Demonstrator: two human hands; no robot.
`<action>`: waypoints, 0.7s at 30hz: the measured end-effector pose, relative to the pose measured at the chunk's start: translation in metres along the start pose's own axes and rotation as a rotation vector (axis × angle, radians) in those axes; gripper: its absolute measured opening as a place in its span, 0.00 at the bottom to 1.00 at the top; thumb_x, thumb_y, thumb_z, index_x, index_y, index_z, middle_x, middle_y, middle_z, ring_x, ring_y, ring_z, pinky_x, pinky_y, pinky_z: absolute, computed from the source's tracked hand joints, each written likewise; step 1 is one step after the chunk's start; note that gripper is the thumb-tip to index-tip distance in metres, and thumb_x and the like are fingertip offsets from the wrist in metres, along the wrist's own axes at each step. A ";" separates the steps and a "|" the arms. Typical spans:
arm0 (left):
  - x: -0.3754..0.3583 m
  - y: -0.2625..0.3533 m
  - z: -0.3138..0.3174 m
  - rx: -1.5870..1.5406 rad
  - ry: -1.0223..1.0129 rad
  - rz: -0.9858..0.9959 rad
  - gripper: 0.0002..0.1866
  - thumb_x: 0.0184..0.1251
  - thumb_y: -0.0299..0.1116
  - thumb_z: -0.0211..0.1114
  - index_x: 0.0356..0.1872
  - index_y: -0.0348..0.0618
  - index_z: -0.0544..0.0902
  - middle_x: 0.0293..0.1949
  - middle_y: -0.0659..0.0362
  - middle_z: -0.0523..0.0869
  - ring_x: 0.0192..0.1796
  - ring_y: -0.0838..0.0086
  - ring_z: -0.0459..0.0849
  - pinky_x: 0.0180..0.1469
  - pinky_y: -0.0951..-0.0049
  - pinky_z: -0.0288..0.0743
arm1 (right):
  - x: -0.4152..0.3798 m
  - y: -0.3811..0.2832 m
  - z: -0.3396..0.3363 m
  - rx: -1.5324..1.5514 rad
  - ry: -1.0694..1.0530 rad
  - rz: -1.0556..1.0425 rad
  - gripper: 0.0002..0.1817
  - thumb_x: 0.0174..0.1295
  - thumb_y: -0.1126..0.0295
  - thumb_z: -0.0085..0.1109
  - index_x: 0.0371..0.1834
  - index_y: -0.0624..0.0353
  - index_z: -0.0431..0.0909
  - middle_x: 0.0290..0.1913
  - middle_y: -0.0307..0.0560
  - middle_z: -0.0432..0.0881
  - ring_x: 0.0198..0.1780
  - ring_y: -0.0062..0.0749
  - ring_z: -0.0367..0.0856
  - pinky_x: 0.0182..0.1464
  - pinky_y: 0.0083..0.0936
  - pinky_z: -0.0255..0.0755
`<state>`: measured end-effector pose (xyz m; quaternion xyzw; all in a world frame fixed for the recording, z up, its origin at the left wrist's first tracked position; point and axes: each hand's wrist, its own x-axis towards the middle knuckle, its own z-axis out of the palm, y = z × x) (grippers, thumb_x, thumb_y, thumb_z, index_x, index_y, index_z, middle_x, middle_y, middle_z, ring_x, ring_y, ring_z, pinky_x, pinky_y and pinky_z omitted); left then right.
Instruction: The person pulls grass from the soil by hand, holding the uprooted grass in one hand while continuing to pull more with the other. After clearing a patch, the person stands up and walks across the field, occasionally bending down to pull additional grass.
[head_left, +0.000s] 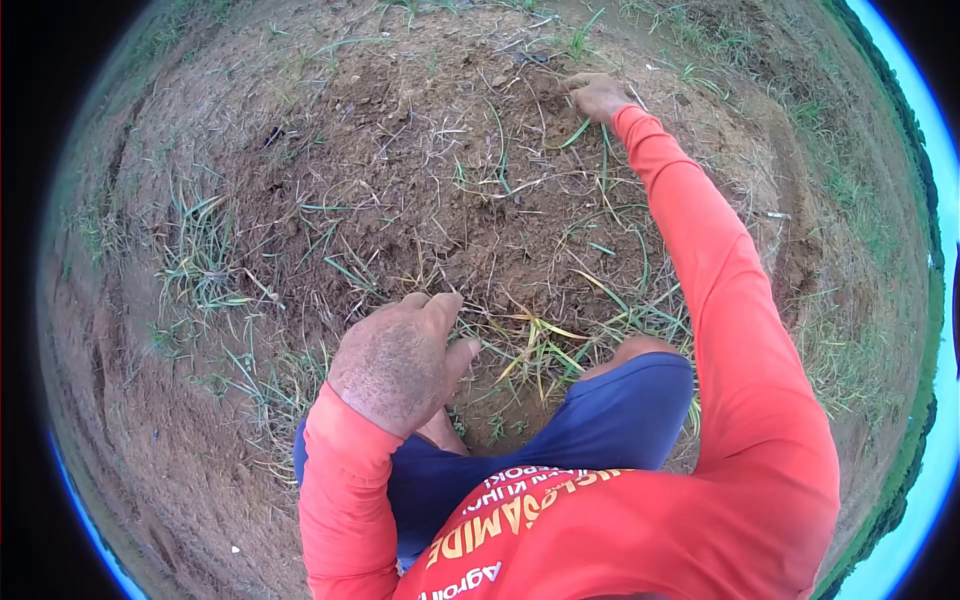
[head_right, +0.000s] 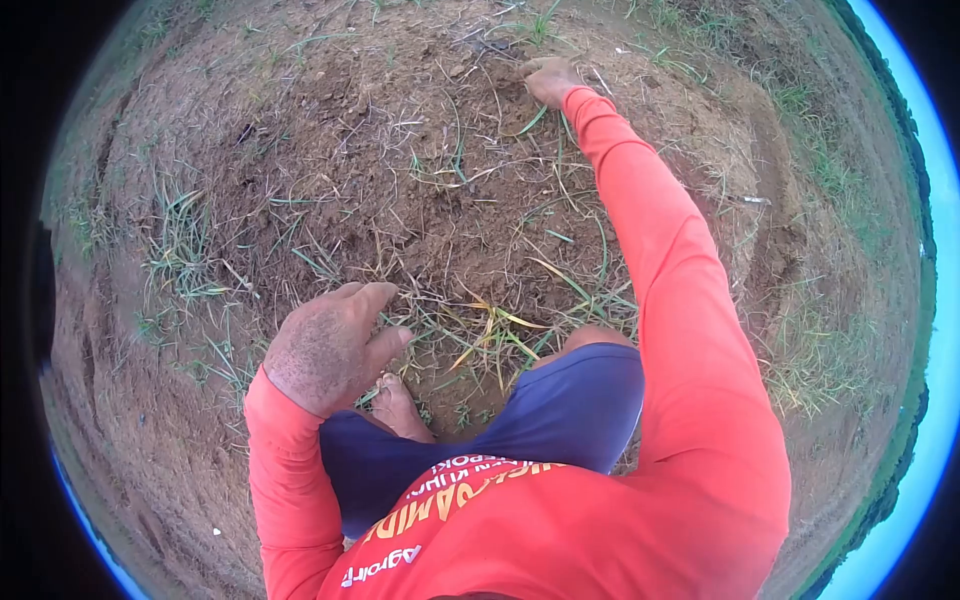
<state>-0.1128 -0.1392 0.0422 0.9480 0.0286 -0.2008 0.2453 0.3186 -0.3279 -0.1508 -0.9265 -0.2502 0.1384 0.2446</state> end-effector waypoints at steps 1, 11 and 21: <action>0.000 0.000 0.000 -0.015 0.014 0.001 0.23 0.66 0.41 0.67 0.56 0.35 0.80 0.45 0.43 0.86 0.50 0.48 0.85 0.53 0.53 0.79 | -0.006 -0.015 0.010 -0.142 -0.012 0.072 0.26 0.61 0.56 0.61 0.54 0.68 0.85 0.53 0.61 0.87 0.53 0.49 0.87 0.61 0.35 0.77; -0.007 0.001 -0.004 -0.008 0.021 -0.054 0.22 0.67 0.42 0.67 0.55 0.37 0.81 0.44 0.44 0.86 0.50 0.48 0.86 0.52 0.53 0.79 | 0.043 -0.052 0.032 -0.847 -0.535 -0.040 0.24 0.58 0.58 0.59 0.53 0.63 0.86 0.58 0.61 0.85 0.58 0.52 0.85 0.61 0.41 0.77; -0.006 -0.006 -0.008 -0.023 -0.001 -0.063 0.22 0.67 0.42 0.67 0.54 0.37 0.81 0.44 0.45 0.86 0.50 0.48 0.85 0.52 0.52 0.78 | 0.018 -0.062 0.006 -0.521 -0.447 0.142 0.23 0.52 0.57 0.70 0.39 0.69 0.88 0.39 0.63 0.88 0.39 0.48 0.88 0.42 0.41 0.81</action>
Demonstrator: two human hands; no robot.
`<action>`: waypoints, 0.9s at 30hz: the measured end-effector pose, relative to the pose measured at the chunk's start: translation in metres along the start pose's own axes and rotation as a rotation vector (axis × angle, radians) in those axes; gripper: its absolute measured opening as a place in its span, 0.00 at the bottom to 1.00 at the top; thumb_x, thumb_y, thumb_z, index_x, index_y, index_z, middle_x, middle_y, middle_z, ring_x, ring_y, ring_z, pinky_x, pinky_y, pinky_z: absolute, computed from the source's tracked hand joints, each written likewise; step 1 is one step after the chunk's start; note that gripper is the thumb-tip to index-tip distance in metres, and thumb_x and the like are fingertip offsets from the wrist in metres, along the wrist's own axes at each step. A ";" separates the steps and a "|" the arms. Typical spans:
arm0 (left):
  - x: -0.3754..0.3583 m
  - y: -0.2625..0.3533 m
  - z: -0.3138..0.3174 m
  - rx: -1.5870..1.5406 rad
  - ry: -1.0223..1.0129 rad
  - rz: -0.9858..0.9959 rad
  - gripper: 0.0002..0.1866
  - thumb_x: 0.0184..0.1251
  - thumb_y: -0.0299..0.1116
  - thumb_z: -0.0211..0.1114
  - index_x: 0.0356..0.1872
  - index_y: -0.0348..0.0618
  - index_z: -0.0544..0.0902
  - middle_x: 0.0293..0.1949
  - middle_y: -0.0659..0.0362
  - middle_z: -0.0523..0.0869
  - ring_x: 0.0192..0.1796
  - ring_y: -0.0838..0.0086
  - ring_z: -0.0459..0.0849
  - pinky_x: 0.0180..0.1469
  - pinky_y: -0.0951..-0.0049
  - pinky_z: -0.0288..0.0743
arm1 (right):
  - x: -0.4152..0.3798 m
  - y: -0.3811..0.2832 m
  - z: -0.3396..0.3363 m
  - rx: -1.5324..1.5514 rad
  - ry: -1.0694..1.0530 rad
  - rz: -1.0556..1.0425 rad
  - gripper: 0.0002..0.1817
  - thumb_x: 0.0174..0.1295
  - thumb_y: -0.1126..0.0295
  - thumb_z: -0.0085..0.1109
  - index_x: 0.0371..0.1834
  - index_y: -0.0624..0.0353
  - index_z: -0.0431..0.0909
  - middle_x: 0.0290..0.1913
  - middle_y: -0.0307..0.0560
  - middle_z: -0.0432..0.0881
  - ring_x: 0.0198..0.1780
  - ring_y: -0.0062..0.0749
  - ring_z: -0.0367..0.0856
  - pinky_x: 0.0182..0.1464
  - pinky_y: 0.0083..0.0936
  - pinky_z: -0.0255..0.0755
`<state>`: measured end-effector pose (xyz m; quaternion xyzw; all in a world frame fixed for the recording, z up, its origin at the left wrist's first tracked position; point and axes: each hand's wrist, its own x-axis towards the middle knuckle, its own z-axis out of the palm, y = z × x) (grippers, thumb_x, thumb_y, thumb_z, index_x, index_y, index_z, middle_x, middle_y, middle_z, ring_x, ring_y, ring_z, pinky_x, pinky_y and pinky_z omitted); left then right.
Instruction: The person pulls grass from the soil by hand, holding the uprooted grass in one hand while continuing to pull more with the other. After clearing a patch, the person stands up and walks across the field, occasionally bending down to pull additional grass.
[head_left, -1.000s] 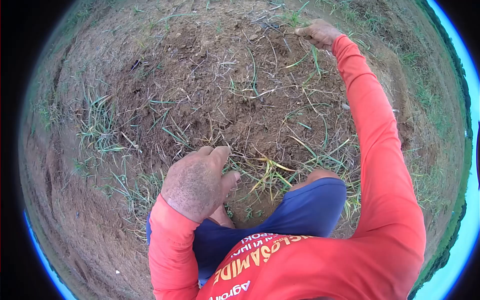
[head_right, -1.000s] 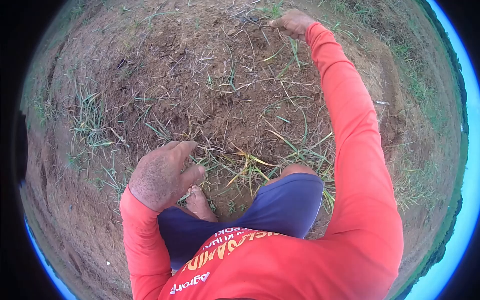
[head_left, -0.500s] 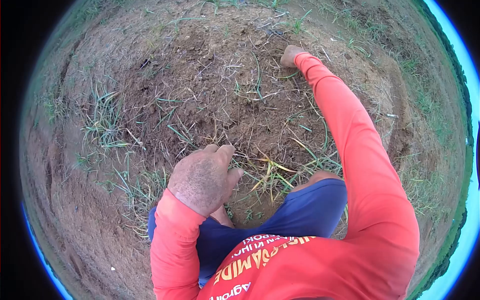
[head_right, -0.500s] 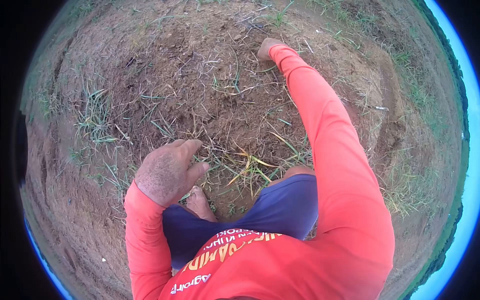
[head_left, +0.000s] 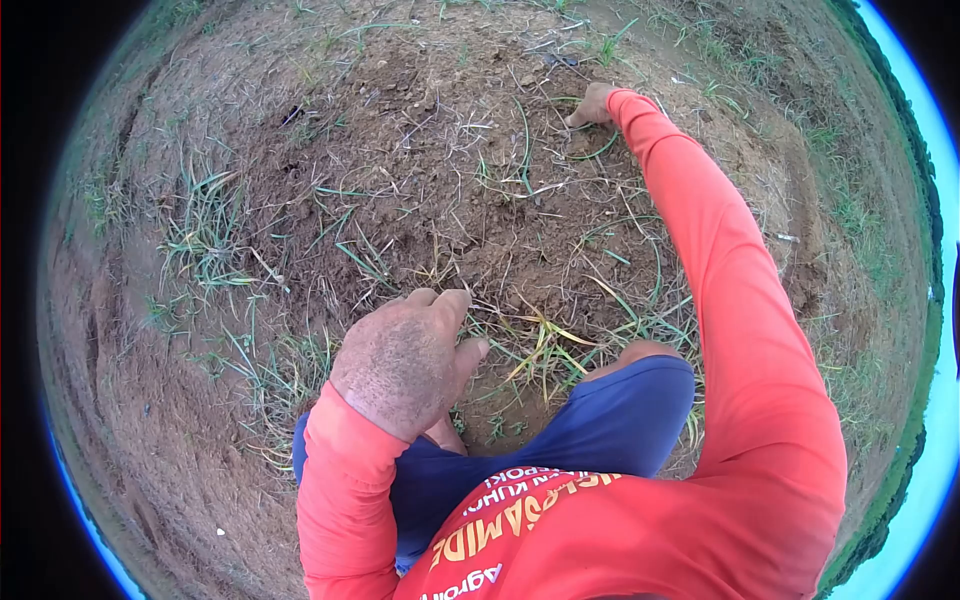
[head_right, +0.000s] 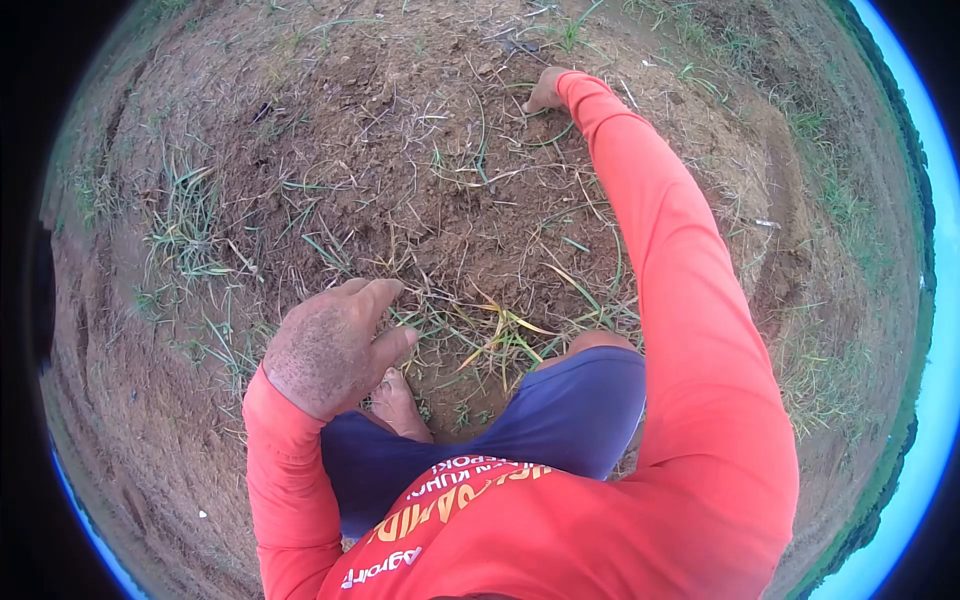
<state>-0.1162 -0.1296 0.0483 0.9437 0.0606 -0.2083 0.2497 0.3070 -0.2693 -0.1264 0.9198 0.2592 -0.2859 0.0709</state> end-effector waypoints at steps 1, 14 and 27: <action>0.001 0.000 0.000 0.000 0.003 0.006 0.22 0.67 0.43 0.66 0.54 0.37 0.81 0.44 0.45 0.86 0.50 0.48 0.85 0.52 0.52 0.78 | -0.008 -0.003 -0.003 0.028 -0.005 0.007 0.23 0.53 0.57 0.69 0.39 0.69 0.88 0.40 0.63 0.88 0.41 0.49 0.89 0.44 0.40 0.81; 0.005 -0.002 -0.002 -0.001 0.006 0.008 0.23 0.67 0.42 0.67 0.56 0.36 0.80 0.45 0.45 0.86 0.50 0.48 0.86 0.52 0.52 0.79 | 0.017 -0.006 0.034 -0.011 0.252 0.001 0.18 0.60 0.66 0.58 0.44 0.70 0.87 0.50 0.68 0.86 0.54 0.58 0.86 0.57 0.44 0.80; 0.002 -0.001 -0.004 -0.031 0.031 -0.004 0.23 0.68 0.42 0.66 0.58 0.36 0.80 0.46 0.44 0.86 0.50 0.48 0.86 0.53 0.53 0.79 | 0.007 -0.003 0.033 -0.072 0.236 0.014 0.18 0.59 0.69 0.60 0.51 0.67 0.86 0.53 0.68 0.85 0.57 0.60 0.85 0.59 0.46 0.79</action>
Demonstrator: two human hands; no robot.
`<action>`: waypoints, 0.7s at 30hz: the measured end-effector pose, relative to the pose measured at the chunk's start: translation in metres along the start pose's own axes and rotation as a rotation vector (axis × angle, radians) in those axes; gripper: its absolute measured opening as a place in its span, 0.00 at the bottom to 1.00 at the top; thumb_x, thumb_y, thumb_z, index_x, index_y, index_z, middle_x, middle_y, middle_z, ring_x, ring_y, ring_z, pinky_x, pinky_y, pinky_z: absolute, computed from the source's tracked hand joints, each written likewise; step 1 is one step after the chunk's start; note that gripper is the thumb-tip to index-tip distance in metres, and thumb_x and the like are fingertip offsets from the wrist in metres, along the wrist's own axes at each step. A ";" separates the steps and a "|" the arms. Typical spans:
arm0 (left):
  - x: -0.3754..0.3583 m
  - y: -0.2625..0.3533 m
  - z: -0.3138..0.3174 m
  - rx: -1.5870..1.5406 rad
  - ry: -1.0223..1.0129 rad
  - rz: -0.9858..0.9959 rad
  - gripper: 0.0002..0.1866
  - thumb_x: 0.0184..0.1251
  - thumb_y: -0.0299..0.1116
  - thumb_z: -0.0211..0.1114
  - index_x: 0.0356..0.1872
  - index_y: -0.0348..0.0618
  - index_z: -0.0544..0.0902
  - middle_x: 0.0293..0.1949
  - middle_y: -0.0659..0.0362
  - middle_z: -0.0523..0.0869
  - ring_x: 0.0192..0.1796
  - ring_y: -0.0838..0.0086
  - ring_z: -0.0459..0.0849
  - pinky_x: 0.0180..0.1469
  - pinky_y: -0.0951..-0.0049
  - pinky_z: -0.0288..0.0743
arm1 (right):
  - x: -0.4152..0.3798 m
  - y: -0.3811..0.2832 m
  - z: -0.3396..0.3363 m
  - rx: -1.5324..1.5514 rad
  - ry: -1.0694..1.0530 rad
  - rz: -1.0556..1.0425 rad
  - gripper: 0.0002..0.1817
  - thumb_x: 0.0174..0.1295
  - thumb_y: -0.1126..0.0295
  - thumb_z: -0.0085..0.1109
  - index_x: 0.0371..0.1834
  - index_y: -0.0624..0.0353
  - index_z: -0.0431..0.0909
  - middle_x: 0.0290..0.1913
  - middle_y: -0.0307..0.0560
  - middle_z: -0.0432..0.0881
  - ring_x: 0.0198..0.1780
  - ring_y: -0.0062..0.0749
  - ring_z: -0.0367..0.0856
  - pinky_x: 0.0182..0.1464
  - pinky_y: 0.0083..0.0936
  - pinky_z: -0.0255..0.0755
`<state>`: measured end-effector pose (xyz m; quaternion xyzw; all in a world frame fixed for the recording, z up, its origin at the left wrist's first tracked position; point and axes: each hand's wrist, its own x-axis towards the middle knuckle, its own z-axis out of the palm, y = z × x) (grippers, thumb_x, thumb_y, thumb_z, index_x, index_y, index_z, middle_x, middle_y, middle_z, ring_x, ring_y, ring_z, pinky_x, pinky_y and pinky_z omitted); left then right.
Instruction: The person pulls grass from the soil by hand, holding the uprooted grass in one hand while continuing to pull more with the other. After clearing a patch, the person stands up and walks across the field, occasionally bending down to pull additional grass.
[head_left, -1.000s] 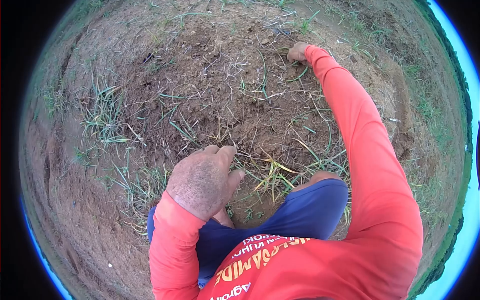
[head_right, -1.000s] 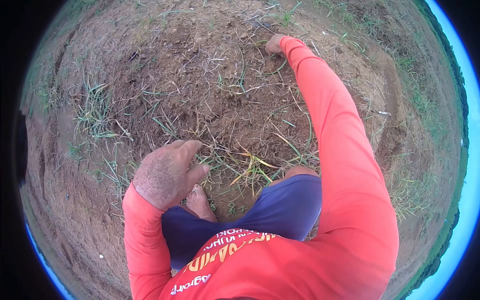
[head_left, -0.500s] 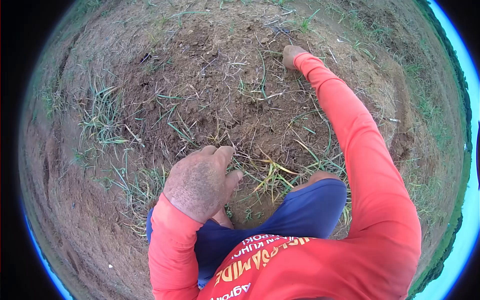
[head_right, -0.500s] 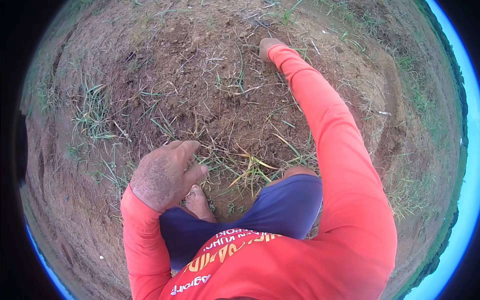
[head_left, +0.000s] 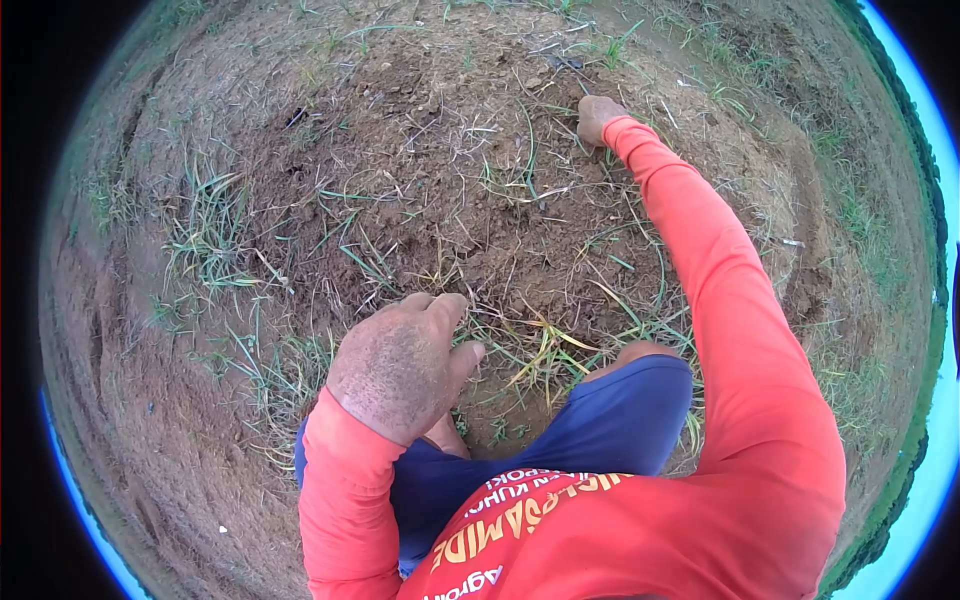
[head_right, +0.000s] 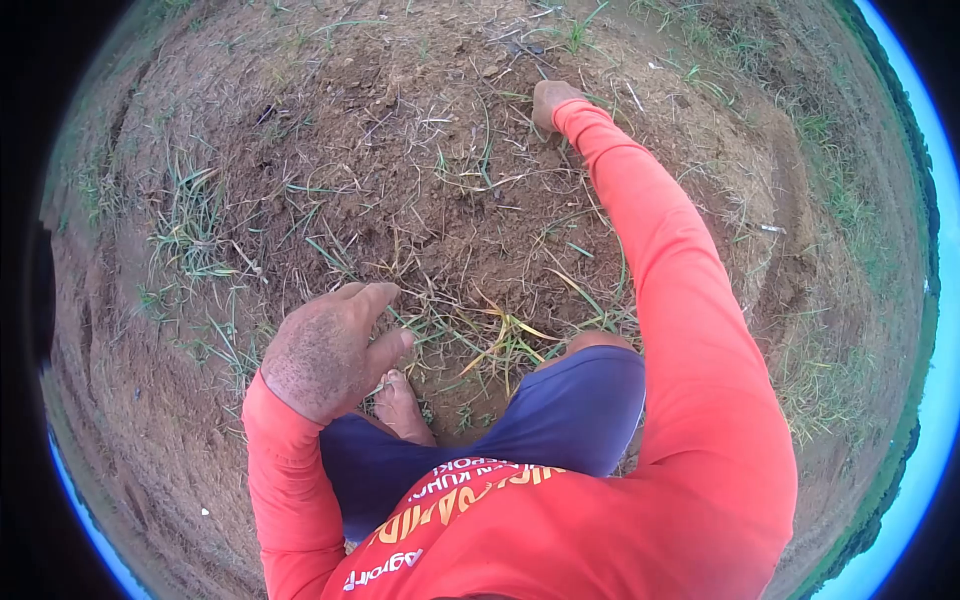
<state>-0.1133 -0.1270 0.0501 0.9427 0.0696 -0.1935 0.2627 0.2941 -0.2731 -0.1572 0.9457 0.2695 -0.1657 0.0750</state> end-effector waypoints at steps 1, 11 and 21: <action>-0.001 0.000 -0.001 0.007 -0.009 -0.006 0.23 0.68 0.42 0.66 0.58 0.36 0.80 0.46 0.44 0.86 0.50 0.48 0.86 0.53 0.53 0.79 | -0.003 0.001 -0.005 -0.026 -0.015 -0.027 0.18 0.59 0.69 0.60 0.50 0.67 0.86 0.53 0.68 0.85 0.56 0.61 0.85 0.58 0.46 0.80; 0.003 -0.005 0.002 0.012 -0.035 0.043 0.22 0.68 0.41 0.65 0.56 0.36 0.81 0.45 0.43 0.86 0.50 0.48 0.86 0.53 0.52 0.78 | -0.017 0.071 -0.098 0.057 0.224 -0.183 0.20 0.63 0.55 0.64 0.39 0.65 0.86 0.37 0.59 0.88 0.38 0.47 0.87 0.44 0.42 0.78; 0.041 -0.009 0.020 0.041 -0.067 0.102 0.24 0.67 0.45 0.67 0.52 0.33 0.83 0.47 0.40 0.87 0.54 0.49 0.86 0.55 0.54 0.79 | -0.069 0.090 -0.010 0.733 -0.042 0.114 0.14 0.71 0.59 0.63 0.49 0.57 0.83 0.34 0.32 0.80 0.31 0.15 0.72 0.31 0.21 0.64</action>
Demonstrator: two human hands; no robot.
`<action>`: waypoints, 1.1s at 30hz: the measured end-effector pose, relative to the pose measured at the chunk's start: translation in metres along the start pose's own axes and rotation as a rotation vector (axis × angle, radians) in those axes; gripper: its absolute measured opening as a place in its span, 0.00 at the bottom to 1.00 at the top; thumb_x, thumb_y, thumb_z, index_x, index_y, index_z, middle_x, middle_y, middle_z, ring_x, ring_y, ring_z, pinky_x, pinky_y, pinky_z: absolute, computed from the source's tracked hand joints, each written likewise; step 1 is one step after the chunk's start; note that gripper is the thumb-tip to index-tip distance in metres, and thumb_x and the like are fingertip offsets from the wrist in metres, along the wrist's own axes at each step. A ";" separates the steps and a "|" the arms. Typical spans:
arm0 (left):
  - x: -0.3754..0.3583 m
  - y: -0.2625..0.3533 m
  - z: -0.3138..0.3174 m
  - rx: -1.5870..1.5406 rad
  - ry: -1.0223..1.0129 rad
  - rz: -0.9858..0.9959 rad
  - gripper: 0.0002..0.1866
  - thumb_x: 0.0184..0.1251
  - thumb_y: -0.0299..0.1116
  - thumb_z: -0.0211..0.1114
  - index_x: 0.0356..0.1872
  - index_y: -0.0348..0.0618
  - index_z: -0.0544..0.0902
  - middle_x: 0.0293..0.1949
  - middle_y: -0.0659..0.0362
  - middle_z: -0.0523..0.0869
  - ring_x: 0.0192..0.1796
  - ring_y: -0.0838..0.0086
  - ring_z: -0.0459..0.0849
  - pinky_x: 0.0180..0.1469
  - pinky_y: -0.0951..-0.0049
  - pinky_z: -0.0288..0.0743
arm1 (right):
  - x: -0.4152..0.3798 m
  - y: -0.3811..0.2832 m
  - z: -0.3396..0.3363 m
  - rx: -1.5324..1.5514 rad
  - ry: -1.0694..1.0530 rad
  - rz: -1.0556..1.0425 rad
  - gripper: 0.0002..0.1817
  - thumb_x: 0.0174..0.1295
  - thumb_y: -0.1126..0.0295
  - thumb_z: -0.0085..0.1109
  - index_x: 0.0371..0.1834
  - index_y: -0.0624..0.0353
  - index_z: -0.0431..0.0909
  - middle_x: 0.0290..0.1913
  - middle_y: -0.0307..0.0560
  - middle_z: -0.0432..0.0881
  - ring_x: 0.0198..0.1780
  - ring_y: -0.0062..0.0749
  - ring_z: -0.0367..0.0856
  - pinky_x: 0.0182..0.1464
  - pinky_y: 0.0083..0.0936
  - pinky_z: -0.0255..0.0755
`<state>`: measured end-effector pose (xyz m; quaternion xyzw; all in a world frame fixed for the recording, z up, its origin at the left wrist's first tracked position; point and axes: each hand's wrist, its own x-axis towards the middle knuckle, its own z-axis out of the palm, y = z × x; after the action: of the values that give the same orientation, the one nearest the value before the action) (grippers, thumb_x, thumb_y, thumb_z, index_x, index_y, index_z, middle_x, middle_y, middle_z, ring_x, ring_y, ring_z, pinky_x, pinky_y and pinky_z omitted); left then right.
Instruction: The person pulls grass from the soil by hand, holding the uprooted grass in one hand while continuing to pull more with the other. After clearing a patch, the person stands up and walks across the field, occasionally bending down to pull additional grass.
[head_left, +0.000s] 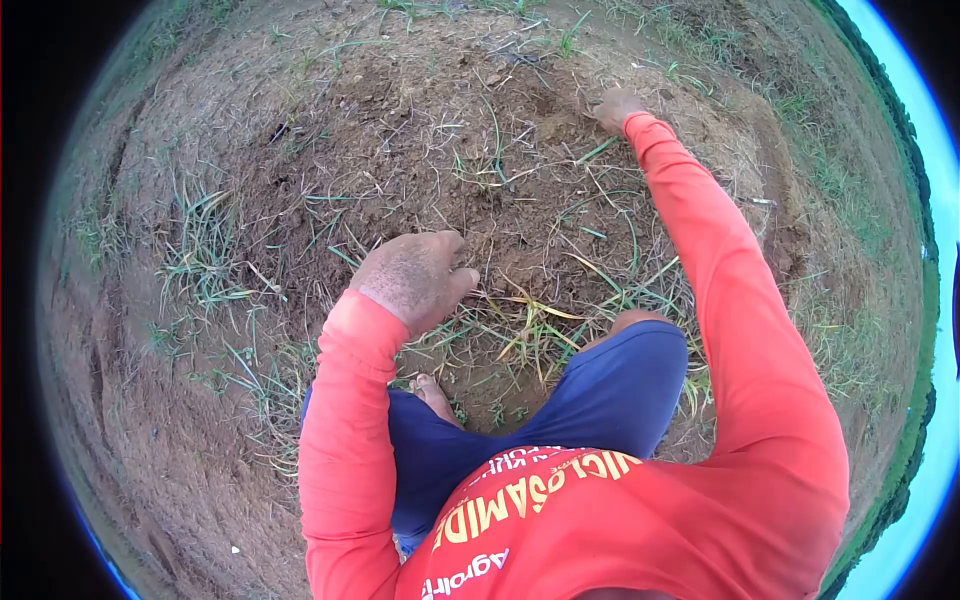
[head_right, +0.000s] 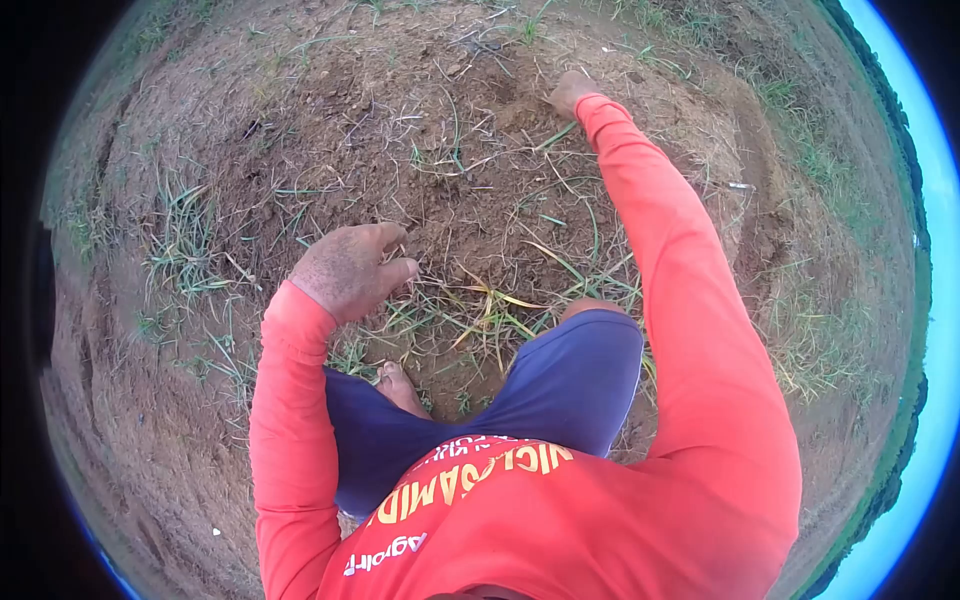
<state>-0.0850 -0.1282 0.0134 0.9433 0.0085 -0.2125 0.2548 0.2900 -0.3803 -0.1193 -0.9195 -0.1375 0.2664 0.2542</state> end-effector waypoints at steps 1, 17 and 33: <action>0.008 -0.004 -0.001 -0.010 0.043 0.015 0.25 0.67 0.46 0.67 0.53 0.33 0.83 0.48 0.40 0.87 0.54 0.51 0.87 0.55 0.55 0.80 | -0.003 -0.015 0.005 -0.422 0.141 0.029 0.12 0.73 0.61 0.62 0.52 0.54 0.82 0.33 0.29 0.80 0.29 0.13 0.70 0.29 0.17 0.63; 0.131 -0.006 0.052 -1.848 0.373 -0.237 0.14 0.85 0.40 0.48 0.43 0.43 0.76 0.33 0.58 0.81 0.36 0.66 0.84 0.45 0.52 0.84 | -0.196 -0.085 0.056 0.261 -0.037 -0.473 0.21 0.66 0.67 0.61 0.60 0.63 0.83 0.46 0.46 0.89 0.41 0.24 0.85 0.47 0.24 0.81; 0.117 -0.005 0.023 -1.416 0.202 -0.100 0.14 0.78 0.45 0.64 0.32 0.56 0.73 0.20 0.74 0.58 0.17 0.89 0.52 0.16 0.82 0.43 | -0.343 0.224 0.097 -0.180 0.229 0.531 0.20 0.62 0.52 0.64 0.40 0.58 0.89 0.39 0.57 0.90 0.42 0.47 0.89 0.51 0.39 0.80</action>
<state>0.0116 -0.1463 -0.0543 0.5652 0.2111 -0.0793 0.7936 -0.0189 -0.6622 -0.1669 -0.9662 0.1142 0.2049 0.1069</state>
